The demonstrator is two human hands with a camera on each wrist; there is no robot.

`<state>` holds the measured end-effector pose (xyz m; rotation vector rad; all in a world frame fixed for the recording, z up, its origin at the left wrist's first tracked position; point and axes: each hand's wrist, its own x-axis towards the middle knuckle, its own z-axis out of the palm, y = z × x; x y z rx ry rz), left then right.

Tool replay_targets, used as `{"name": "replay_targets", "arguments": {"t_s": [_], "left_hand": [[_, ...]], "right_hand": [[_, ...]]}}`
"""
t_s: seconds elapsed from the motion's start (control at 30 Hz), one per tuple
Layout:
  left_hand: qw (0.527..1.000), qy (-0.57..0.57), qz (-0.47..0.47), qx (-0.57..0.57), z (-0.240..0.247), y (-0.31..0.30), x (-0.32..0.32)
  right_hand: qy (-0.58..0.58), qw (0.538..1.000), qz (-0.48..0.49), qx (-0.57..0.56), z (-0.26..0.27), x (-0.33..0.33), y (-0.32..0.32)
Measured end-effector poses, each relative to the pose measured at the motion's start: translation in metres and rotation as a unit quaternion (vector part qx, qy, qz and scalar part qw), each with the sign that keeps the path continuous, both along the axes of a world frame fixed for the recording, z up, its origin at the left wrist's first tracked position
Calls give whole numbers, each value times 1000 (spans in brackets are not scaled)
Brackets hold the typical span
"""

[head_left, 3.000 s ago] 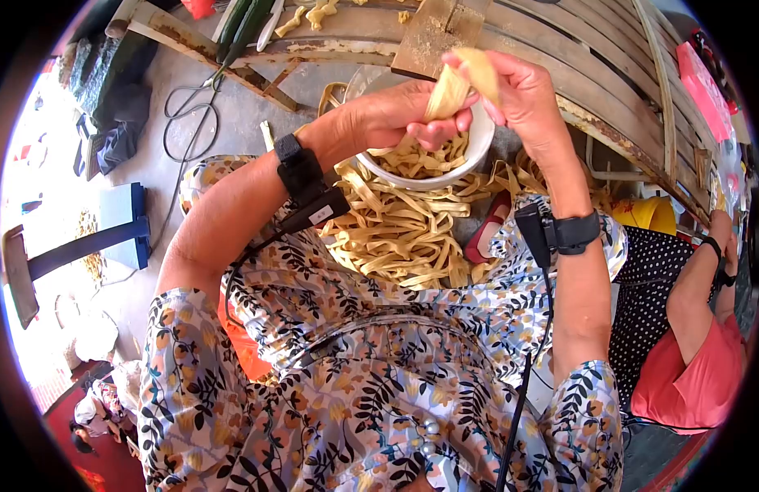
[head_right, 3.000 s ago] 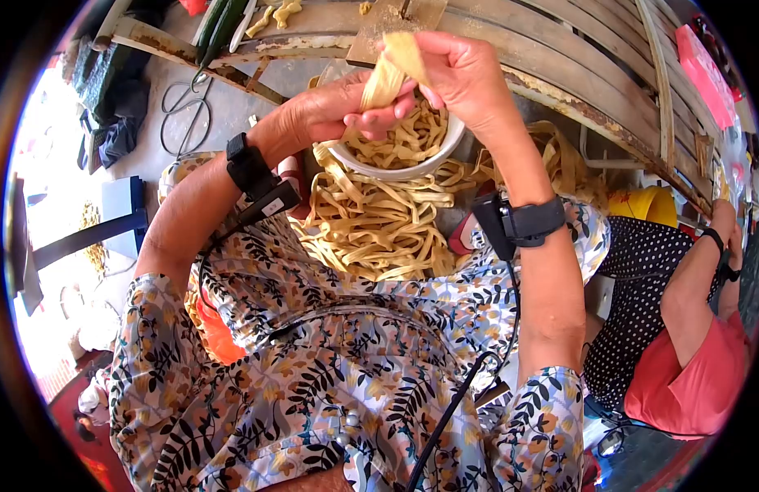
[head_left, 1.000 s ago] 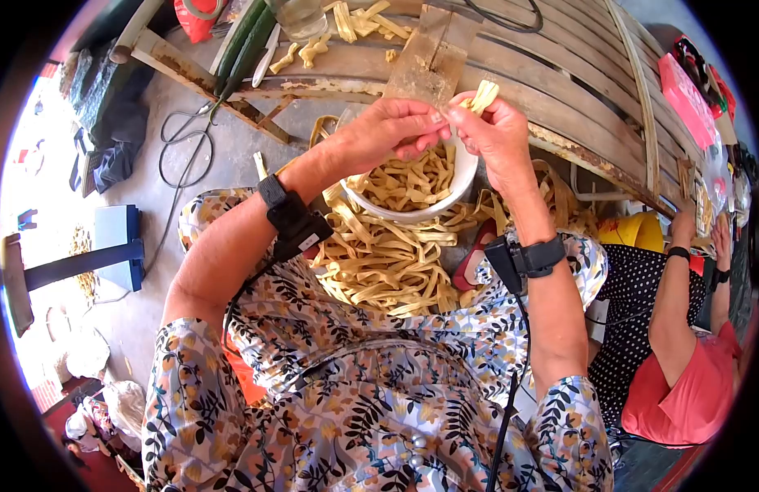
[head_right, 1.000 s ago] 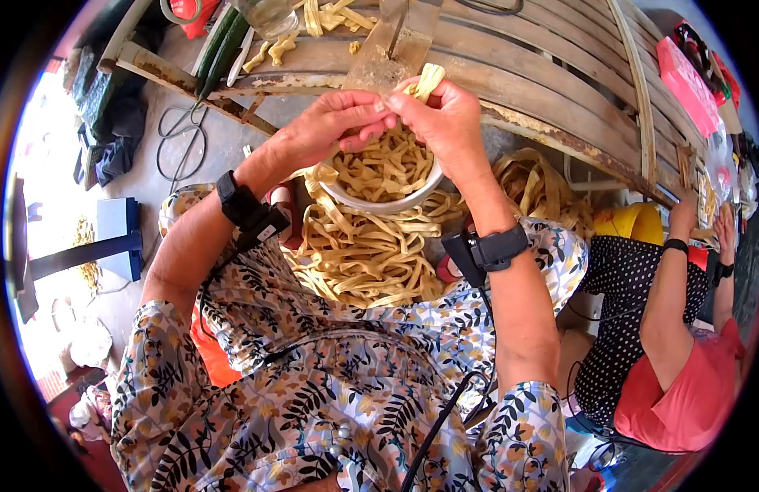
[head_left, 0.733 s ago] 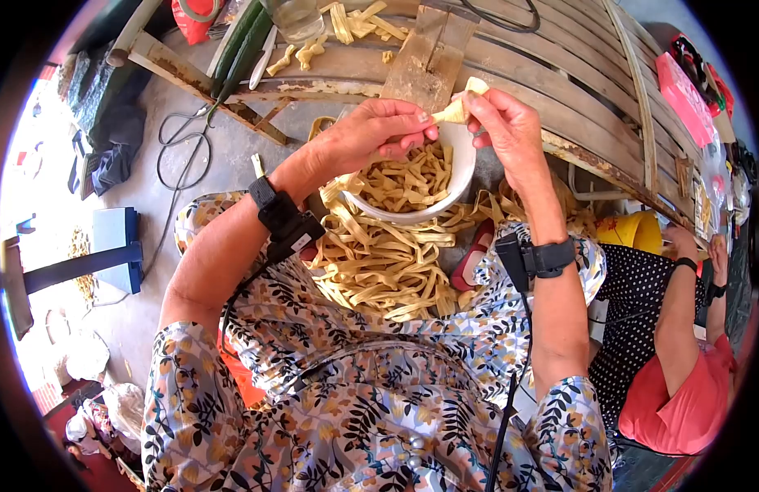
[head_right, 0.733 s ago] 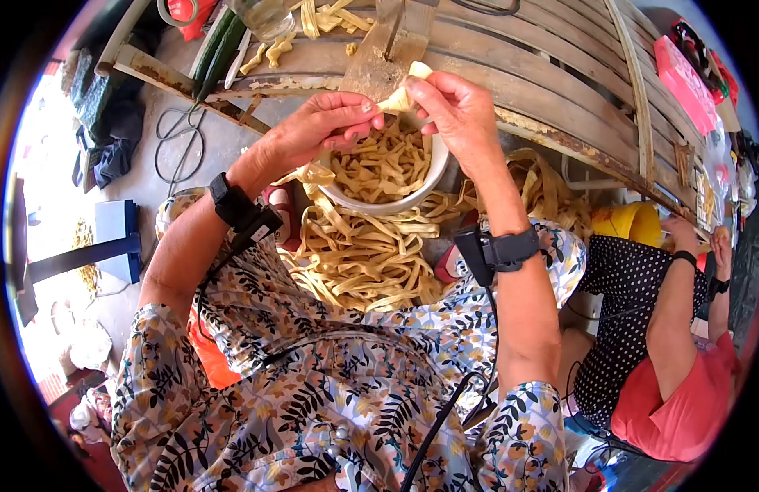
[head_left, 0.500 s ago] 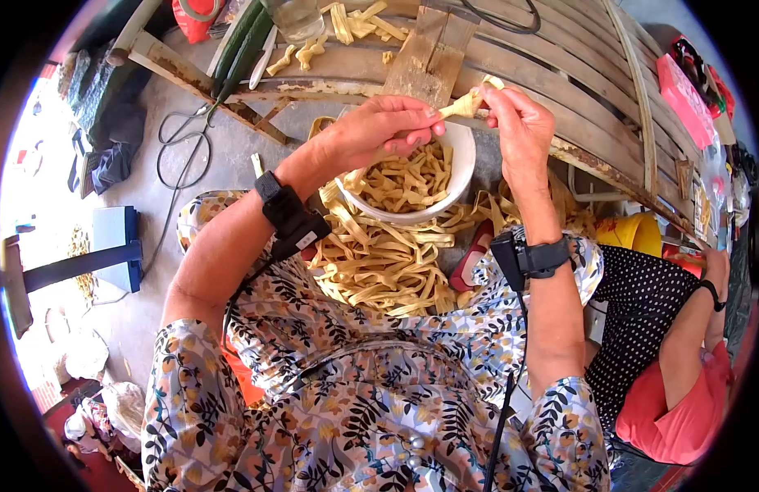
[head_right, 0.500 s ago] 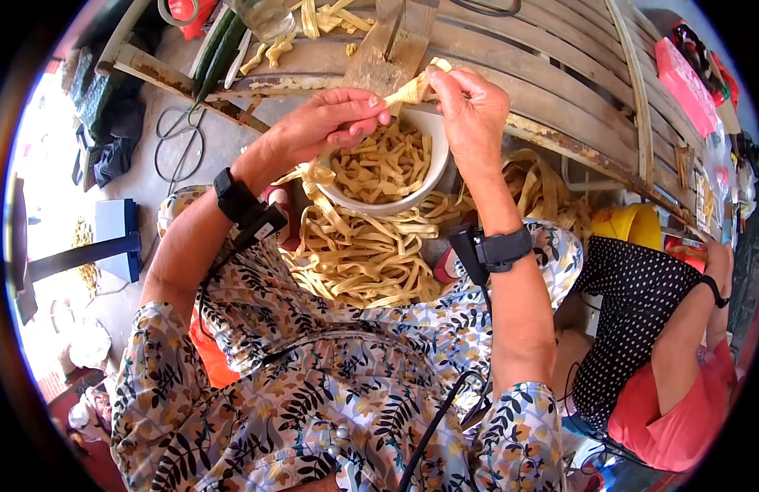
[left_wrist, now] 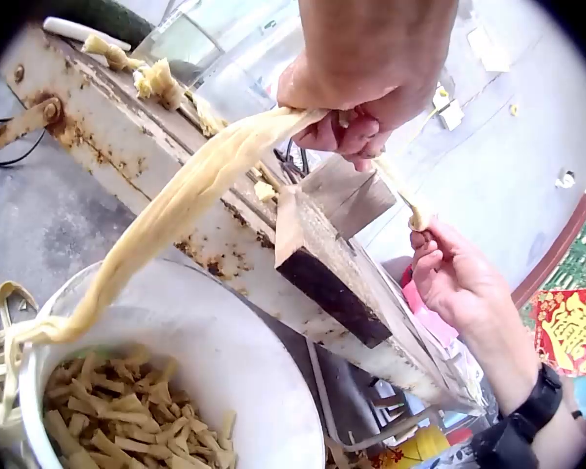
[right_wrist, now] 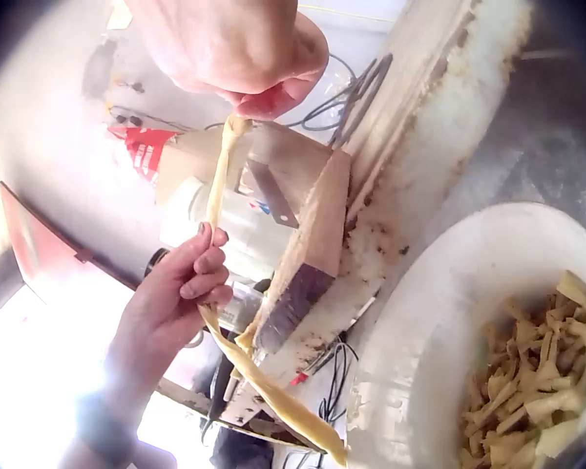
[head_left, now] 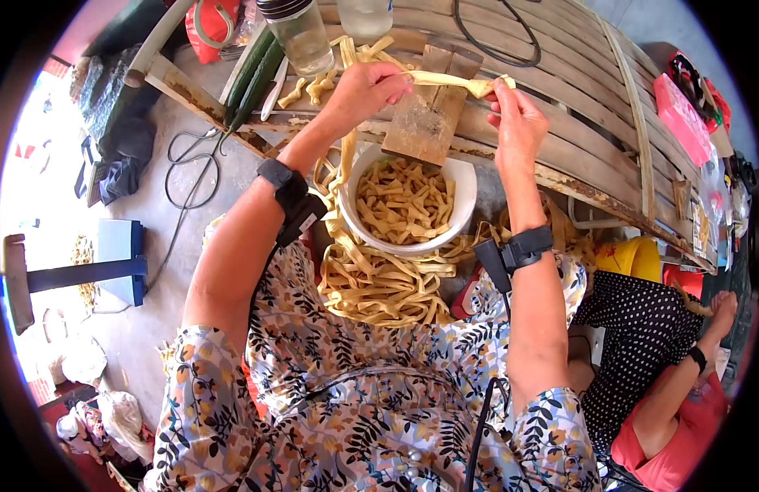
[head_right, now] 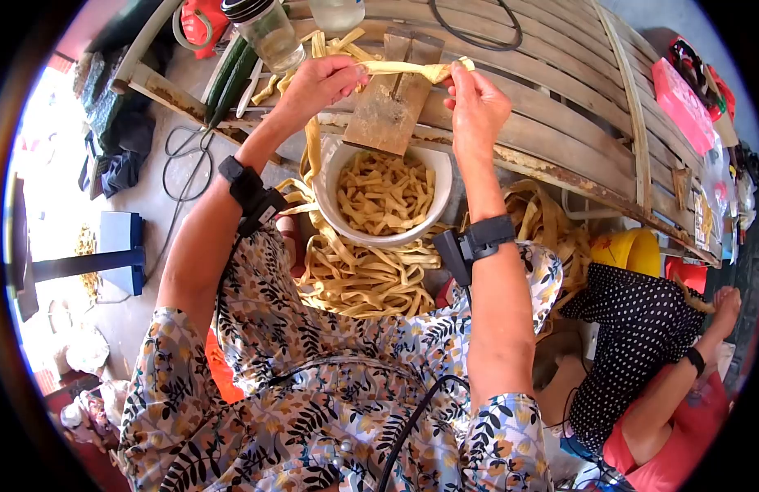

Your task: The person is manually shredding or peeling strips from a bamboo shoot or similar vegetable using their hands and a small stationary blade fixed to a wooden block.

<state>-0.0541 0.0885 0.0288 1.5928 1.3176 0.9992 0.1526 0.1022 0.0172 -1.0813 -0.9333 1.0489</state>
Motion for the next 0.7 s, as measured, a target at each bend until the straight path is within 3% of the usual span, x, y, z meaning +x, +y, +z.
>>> {"name": "replay_targets", "arguments": {"t_s": [0.2, 0.57, 0.7], "left_hand": [[996, 62, 20, 67, -12, 17, 1], [997, 55, 24, 54, -21, 30, 1], [993, 95, 44, 57, -39, 31, 2]], "right_hand": [[34, 999, -7, -14, -12, -1, 7], [39, 999, -20, -20, -18, -4, 18], [-57, 998, -18, -31, -40, 0, 20]]}}
